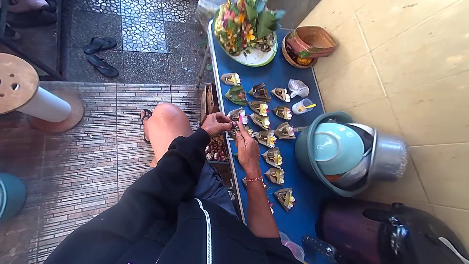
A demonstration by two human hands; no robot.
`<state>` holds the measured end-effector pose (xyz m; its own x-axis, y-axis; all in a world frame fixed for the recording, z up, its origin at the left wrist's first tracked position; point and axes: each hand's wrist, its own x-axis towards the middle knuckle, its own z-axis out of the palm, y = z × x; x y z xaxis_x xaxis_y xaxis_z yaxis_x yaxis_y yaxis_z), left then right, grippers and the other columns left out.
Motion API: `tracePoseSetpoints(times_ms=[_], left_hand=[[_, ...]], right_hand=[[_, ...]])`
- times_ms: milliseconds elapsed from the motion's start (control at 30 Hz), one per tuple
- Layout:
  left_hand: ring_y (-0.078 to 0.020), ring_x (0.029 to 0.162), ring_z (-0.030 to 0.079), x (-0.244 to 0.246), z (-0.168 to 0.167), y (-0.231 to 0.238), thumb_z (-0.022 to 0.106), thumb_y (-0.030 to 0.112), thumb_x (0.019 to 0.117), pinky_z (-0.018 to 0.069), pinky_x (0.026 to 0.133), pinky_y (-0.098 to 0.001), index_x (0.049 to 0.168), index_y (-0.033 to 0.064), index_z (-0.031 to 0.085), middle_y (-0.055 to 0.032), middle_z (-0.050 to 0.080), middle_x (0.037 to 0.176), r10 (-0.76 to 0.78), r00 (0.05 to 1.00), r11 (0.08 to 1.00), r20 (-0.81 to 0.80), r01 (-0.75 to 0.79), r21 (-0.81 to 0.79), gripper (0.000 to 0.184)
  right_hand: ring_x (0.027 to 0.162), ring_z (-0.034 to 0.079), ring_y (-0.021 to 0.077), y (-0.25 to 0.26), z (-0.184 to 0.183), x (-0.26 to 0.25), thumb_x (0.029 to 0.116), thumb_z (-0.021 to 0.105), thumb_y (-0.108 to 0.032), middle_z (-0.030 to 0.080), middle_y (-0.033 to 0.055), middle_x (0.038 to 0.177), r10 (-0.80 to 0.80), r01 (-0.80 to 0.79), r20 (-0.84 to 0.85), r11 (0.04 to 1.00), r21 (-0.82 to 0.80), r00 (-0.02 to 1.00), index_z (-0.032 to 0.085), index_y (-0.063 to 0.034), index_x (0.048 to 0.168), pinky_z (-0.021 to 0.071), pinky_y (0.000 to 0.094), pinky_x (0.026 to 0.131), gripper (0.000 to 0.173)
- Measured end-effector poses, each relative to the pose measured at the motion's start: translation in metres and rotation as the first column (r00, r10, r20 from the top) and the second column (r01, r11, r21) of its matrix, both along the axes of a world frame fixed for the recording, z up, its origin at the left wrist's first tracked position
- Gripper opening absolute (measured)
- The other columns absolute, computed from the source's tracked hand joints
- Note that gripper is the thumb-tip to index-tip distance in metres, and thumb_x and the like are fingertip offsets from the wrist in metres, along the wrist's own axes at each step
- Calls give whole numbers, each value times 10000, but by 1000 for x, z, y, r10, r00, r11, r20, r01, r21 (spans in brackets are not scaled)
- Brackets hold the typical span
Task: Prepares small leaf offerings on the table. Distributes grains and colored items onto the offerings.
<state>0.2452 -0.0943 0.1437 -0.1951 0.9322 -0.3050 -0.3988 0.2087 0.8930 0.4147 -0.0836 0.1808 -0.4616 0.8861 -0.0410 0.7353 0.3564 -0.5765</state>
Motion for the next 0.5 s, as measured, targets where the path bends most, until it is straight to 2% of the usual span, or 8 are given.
tracePoseSetpoints(times_ms=[133,267,400,500], left_hand=[[-160,797,704,2,-2,1,738,-70,860,609,798,-318,1064,-94,623,-156,698,962,-12,999,1000,-39,12,11,236],[-163,787,701,5,3,2,727,-96,856,609,781,-316,1054,-101,615,-159,693,963,-21,999,1000,-46,21,-17,228],[-163,788,691,9,-2,2,770,-59,834,600,781,-333,1008,-76,628,-149,696,928,-55,993,998,-101,55,-7,225],[-158,788,684,10,-2,3,783,-35,833,593,776,-330,1015,-69,641,-145,696,918,-71,990,997,-119,71,-3,233]], right_hand=[[686,614,359,-2,0,-3,1121,405,-253,662,162,801,-56,56,1,998,12,998,572,-217,1488,474,586,633,405],[785,684,411,-6,4,-12,1117,425,-283,724,200,934,-142,140,63,989,39,988,615,-213,1434,497,626,669,376],[701,649,378,-7,4,-15,1115,422,-314,681,161,815,-195,194,80,981,16,978,630,-199,1350,475,595,606,334],[668,620,335,-6,4,-8,1113,433,-324,660,117,760,-200,201,16,979,-39,980,649,-193,1333,472,574,602,335]])
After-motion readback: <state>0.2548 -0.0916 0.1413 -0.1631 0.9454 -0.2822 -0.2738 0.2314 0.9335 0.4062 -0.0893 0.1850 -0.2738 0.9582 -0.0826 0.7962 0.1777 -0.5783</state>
